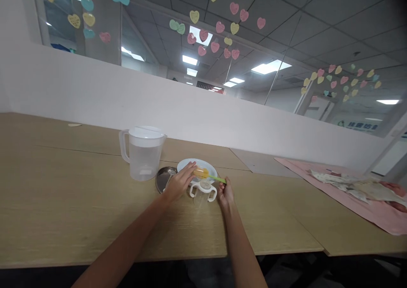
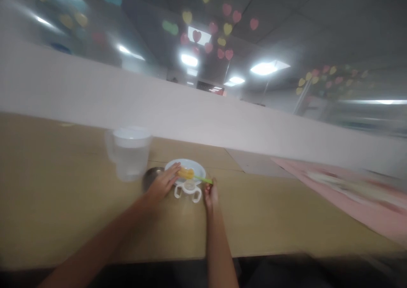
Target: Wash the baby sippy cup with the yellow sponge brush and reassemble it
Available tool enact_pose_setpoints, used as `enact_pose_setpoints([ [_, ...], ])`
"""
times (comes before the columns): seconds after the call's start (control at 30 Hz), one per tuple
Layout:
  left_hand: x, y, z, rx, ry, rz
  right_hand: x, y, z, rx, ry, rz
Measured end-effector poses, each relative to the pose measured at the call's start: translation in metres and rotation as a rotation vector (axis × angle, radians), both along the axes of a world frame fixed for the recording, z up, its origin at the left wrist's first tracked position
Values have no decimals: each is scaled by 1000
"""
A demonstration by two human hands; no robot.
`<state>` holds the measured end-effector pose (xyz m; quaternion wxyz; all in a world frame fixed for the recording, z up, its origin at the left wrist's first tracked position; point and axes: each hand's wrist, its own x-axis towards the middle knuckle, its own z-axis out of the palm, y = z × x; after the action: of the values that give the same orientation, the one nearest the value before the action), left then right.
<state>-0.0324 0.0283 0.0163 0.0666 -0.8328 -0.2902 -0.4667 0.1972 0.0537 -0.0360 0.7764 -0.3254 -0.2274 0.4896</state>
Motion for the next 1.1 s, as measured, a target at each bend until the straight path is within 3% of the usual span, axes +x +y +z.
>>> enact_pose_setpoints([
  [0.1, -1, -1, 1, 8, -17, -3, -1, 0, 2, -58, 101, 2],
  [0.23, -1, -4, 1, 14, -5, -23, -2, -3, 4, -78, 63, -11],
  [0.4, 0, -5, 0, 76, -58, 6, -3, -7, 7, -14, 76, -24],
  [0.6, -14, 17, 1, 75, -270, 337, 1, -11, 10, 0, 28, -86],
  [0.73, -33, 33, 1, -49, -196, 522, 1, -11, 10, -16, 24, -95],
  [0.9, -45, 41, -6, -253, 7, 505, 0, -10, 8, -25, -9, -102],
  [1.1, -47, 44, -10, -443, 22, 585, 1, -7, 6, -30, -39, -137],
])
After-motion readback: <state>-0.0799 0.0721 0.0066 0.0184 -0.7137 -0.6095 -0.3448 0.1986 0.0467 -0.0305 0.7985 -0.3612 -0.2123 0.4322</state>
